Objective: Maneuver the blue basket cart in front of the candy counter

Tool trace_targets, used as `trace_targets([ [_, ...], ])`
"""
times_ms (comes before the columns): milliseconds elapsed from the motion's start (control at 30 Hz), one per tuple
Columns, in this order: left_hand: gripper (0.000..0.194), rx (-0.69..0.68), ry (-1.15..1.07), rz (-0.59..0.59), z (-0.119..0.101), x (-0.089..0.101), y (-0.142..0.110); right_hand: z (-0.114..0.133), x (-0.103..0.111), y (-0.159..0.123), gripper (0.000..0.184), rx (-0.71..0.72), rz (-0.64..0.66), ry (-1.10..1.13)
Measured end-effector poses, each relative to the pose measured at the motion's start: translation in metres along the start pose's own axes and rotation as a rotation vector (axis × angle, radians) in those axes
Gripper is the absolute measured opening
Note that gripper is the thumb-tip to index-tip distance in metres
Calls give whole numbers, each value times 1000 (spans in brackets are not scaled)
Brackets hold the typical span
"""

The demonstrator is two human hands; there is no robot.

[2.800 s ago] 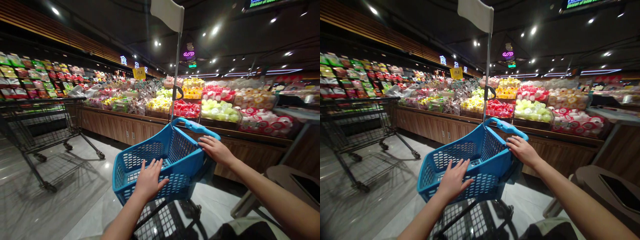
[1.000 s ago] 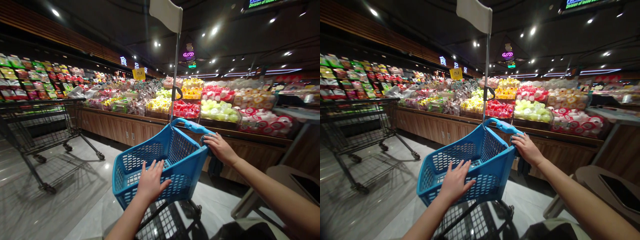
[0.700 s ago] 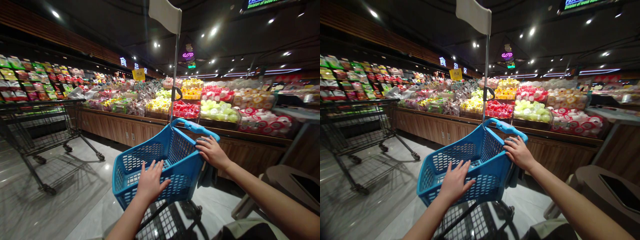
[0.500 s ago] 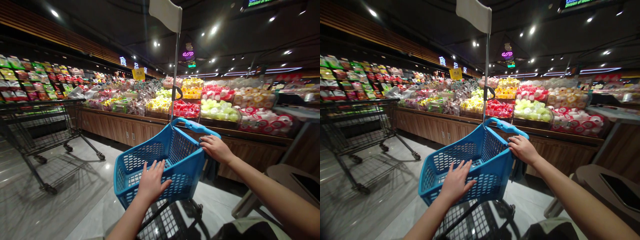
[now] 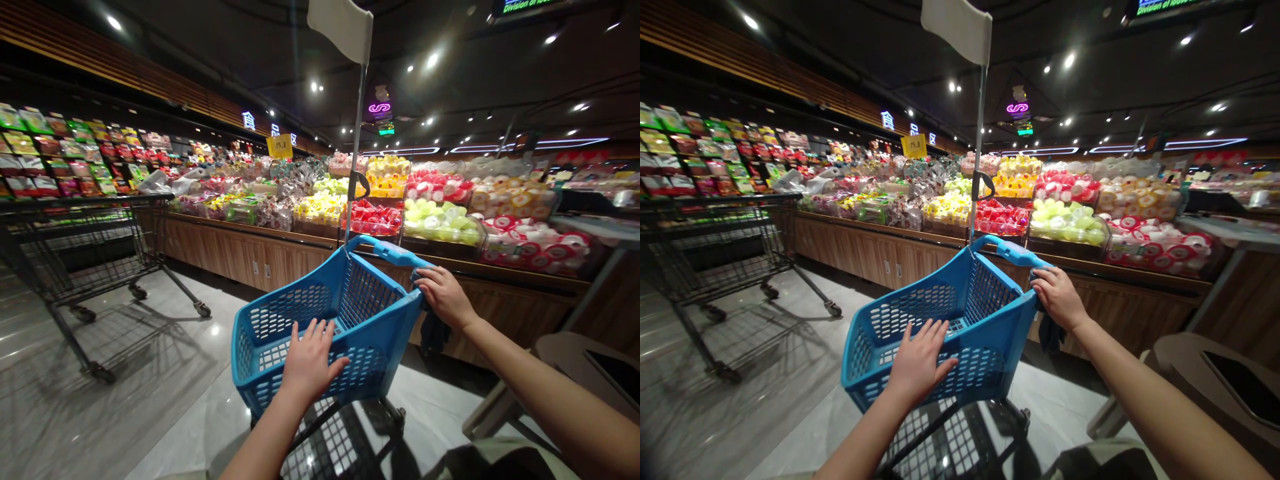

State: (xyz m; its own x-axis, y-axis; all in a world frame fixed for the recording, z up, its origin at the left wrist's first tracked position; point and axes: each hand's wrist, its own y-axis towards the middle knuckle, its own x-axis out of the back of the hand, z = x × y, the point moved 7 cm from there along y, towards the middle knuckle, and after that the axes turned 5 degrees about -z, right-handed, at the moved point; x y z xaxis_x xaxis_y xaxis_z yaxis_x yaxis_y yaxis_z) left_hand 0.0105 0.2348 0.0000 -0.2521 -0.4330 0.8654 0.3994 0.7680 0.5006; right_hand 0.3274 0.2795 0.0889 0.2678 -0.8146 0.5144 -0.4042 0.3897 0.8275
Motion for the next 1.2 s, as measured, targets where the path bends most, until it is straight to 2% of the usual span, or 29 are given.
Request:
trace_targets([
  [300,65,38,7,-7,5,3,1,64,-12,1,24,-2,-2,34],
  [433,64,114,7,-17,-4,2,16,71,-12,4,25,8,-12,43],
  [567,67,39,-64,-37,-30,-4,36,75,-10,5,26,48,14,1],
  [633,68,20,-84,-39,-36,-8,39,76,-9,5,27,93,51,-21],
  [767,73,-9,-90,-41,-34,-10,34,63,-5,2,27,189,106,-36],
  [1000,73,-51,-98,-25,-32,-10,29,-2,5,-1,27,147,93,-28],
  [1100,76,-51,-90,-30,-33,-10,29,-10,5,-2,28,92,56,-9],
  [1200,77,-48,-105,-38,-33,-11,28,-4,5,-3,28,23,-4,3],
])
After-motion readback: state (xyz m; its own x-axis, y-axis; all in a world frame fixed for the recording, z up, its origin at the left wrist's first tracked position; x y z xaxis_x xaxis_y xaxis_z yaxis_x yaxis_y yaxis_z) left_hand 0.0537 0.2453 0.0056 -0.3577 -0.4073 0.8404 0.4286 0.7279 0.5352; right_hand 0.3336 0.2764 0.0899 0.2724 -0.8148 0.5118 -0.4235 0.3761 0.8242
